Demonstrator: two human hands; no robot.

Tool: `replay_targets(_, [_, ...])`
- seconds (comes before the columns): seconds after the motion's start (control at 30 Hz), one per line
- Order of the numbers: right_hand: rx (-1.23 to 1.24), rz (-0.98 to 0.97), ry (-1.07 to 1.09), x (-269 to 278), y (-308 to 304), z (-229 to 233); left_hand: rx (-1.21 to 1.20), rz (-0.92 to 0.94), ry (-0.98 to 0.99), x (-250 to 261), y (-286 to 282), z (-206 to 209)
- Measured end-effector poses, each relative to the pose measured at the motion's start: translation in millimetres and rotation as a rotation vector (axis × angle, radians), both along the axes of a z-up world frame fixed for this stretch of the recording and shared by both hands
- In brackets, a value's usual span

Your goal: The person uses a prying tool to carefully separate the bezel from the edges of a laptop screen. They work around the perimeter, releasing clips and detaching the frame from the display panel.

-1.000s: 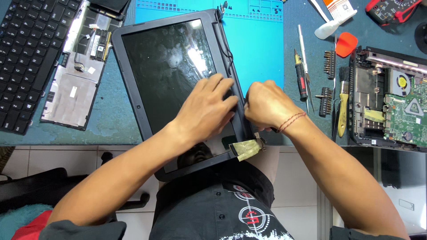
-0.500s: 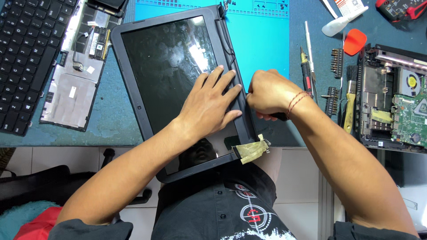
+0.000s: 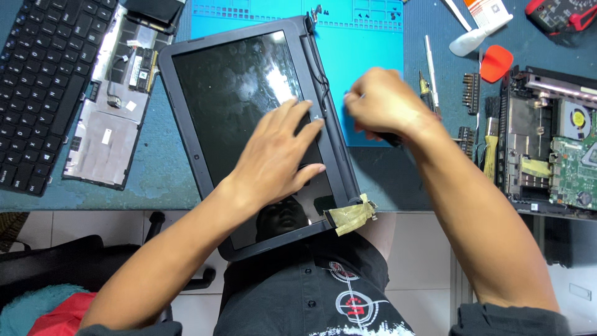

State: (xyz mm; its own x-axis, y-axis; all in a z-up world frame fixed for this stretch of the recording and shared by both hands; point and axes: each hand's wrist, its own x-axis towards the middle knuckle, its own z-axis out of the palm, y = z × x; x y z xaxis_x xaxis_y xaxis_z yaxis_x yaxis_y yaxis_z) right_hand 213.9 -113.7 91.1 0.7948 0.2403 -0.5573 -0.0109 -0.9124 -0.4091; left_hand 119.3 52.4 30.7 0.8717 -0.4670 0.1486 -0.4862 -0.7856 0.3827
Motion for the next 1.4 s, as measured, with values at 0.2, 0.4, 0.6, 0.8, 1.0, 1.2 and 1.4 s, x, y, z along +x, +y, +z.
replay_targets(0.2, [0.297,-0.052,-0.239,1.3,-68.4,-21.9,-0.014,0.454,-0.150,-38.0,60.6,2.3])
replay_targets(0.4, [0.282,0.404,-0.368,-3.2,-43.5,-2.5,-0.084,0.792,0.024,-91.7,89.5,-18.8])
replay_targets(0.6, [0.125,0.666,-0.468,11.5,-30.6,-23.8,-0.008,1.044,0.625,-90.9,66.1,23.4])
replay_targets(0.8, [-0.162,0.554,-0.120,1.0,-36.2,-27.3,-0.120,1.081,0.608,-98.1,68.7,8.6])
replay_targets(1.0, [-0.104,0.398,-0.235,-23.3,-43.1,-49.3,-0.170,1.078,0.606,-94.1,68.3,9.5])
replay_targets(1.2, [-0.087,0.150,-0.128,-44.3,-25.3,-41.9,-0.141,1.083,0.645,-88.4,63.5,13.7])
replay_targets(1.4, [-0.004,0.031,-0.008,-45.0,-31.9,-49.6,-0.201,1.065,0.494,-84.4,64.0,0.9])
